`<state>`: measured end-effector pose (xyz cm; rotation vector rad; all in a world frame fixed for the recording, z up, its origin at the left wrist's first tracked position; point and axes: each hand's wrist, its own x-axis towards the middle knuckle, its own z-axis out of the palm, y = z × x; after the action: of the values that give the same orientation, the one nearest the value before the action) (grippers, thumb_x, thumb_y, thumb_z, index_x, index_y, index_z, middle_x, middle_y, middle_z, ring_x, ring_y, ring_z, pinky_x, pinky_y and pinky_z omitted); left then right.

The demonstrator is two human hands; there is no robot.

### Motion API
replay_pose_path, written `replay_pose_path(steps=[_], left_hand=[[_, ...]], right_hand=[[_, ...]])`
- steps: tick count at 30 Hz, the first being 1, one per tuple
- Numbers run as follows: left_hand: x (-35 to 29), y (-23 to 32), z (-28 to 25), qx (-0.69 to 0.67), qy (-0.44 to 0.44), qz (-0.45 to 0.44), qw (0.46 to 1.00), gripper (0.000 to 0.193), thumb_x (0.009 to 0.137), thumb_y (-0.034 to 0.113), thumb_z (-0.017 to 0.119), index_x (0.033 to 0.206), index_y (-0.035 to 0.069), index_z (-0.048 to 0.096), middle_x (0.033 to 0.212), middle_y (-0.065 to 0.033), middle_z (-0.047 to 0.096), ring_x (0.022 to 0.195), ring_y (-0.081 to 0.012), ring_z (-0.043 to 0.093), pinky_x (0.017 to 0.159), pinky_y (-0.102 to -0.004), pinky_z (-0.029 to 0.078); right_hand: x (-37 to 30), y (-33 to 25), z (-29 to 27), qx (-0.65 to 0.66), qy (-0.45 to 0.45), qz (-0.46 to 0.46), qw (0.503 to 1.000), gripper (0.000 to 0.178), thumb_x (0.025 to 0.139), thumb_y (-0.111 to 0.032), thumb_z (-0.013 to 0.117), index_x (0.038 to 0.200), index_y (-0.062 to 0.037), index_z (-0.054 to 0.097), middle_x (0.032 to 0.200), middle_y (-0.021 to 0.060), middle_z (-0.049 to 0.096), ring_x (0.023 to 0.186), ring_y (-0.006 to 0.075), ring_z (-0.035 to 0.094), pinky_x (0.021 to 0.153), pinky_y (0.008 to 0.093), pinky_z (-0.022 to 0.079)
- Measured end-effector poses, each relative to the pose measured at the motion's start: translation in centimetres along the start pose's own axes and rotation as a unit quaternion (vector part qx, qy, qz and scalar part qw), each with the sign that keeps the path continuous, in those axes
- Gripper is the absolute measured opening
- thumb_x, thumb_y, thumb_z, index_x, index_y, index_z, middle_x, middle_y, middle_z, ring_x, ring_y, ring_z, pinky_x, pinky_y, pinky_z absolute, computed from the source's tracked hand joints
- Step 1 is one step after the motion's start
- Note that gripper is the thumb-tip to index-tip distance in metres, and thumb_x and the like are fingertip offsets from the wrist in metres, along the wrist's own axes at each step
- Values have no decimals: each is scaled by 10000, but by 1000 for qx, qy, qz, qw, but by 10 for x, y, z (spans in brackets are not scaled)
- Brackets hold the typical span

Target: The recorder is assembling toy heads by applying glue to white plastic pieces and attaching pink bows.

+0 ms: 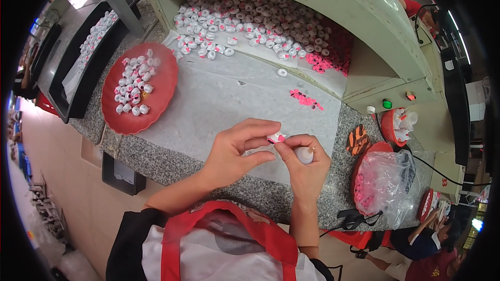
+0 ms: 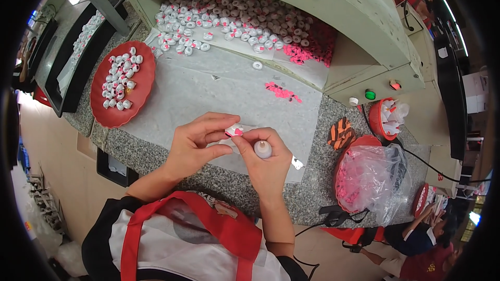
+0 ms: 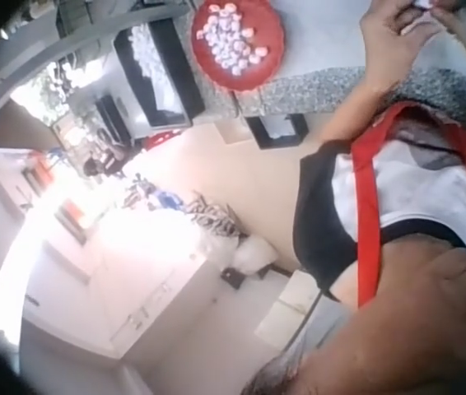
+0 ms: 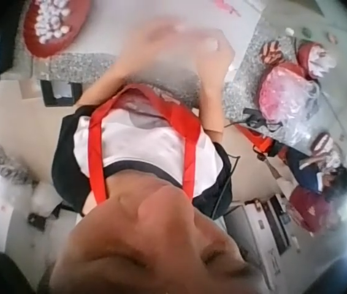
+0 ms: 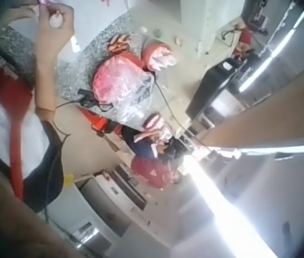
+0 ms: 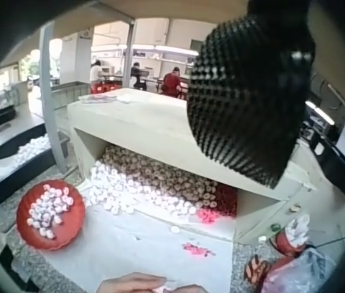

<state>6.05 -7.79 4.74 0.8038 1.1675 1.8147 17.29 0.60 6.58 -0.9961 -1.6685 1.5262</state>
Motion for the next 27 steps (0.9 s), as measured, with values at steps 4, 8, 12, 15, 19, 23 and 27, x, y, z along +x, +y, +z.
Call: replay_pose_path(steps=[4,8,12,15,19,23,27], left_hand=[[5,-4,-10,-46,-49,-33,997,341,730,-121,548,1061,-39,531,1106,-165,494,968,-204,537,839,-275,455],[4,-8,5,-31,5,-20,999,274,764,-88,535,1035,-45,550,1028,-145,538,939,-191,543,792,-269,463],[5,-13,9,53,-1,46,998,264,768,-92,528,1025,-40,557,961,-122,565,917,-173,551,780,-266,466],[8,-16,4,-5,-19,-35,999,243,783,-45,539,1024,-28,562,930,-105,579,908,-163,555,776,-258,467],[14,-25,-3,-137,33,-160,977,257,794,17,557,1048,-20,544,888,-97,588,876,-160,566,766,-258,469],[8,-21,-8,-161,63,-161,972,284,794,36,568,1066,-23,513,863,-97,594,845,-157,581,750,-259,479],[-4,1,-12,-58,-19,-39,997,244,779,-25,565,1018,-32,520,883,-115,599,823,-161,594,733,-256,485]], right_hand=[[2,0,-5,-3,-55,-28,998,193,662,52,661,845,10,614,749,37,587,680,76,526,600,180,403],[4,9,-12,5,-61,-86,994,246,647,74,660,880,8,621,747,41,575,672,76,514,593,181,393],[11,10,-22,29,-102,-46,993,235,643,78,661,865,9,626,732,38,568,661,78,508,582,180,386],[17,12,-28,33,-131,-32,990,206,644,78,660,836,11,628,730,38,567,657,74,507,567,173,381],[19,23,-20,4,-126,-6,992,231,645,73,661,862,7,618,770,45,576,646,73,513,559,172,391],[8,18,-2,-3,-48,-107,993,236,660,53,667,880,17,590,860,78,577,641,85,531,550,185,421],[10,23,-5,103,-130,-94,982,177,685,55,649,845,25,578,871,116,570,653,118,543,522,209,438]])
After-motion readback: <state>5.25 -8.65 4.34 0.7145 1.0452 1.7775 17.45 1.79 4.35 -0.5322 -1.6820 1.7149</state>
